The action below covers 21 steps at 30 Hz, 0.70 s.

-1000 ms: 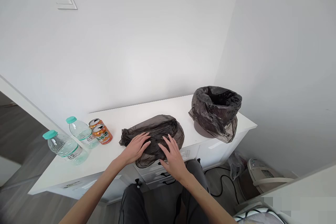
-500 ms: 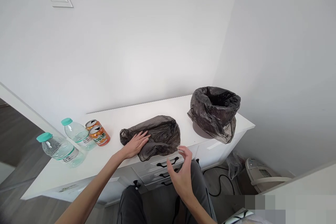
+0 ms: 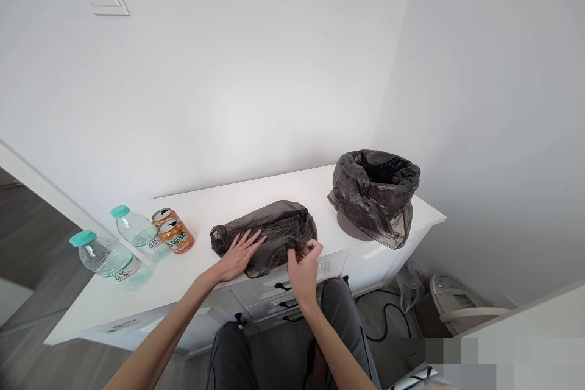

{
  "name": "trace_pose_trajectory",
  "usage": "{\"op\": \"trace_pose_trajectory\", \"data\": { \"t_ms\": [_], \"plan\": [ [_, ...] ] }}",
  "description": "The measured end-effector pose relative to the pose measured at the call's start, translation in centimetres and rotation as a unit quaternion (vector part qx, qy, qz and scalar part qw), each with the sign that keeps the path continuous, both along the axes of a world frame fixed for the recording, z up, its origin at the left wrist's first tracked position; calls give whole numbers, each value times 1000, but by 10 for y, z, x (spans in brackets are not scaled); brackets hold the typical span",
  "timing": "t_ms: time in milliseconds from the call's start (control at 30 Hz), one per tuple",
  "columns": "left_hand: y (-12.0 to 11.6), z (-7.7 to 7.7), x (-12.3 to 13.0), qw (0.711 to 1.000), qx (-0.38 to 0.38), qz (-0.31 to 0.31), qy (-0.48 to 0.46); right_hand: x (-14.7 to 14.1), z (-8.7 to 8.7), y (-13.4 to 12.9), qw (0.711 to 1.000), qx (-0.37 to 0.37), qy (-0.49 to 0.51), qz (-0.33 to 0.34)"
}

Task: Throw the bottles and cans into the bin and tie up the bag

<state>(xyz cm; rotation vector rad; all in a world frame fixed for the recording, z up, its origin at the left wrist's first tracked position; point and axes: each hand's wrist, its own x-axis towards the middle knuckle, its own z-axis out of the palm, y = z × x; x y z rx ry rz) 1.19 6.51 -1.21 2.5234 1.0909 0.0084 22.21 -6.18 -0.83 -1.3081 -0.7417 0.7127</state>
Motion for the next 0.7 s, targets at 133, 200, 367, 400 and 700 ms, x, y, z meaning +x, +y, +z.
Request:
{"op": "trace_pose_trajectory", "data": {
  "t_ms": [133, 200, 367, 400, 700],
  "plan": [
    [3, -2, -2, 1000, -14, 2, -16, 0, -10, -18, 998, -7, 58, 25],
    [5, -3, -2, 1000, -15, 4, -20, -4, -20, -36, 997, -12, 62, 34],
    [10, -5, -3, 1000, -5, 1, -19, -17, -44, -77, 989, -59, 107, 88],
    [10, -5, -3, 1000, -4, 2, -18, -20, -48, -83, 986, -68, 116, 97],
    [8, 3, -2, 1000, 14, -9, 0, -44, -48, -138, 964, -26, 67, 255]
  ]
}}
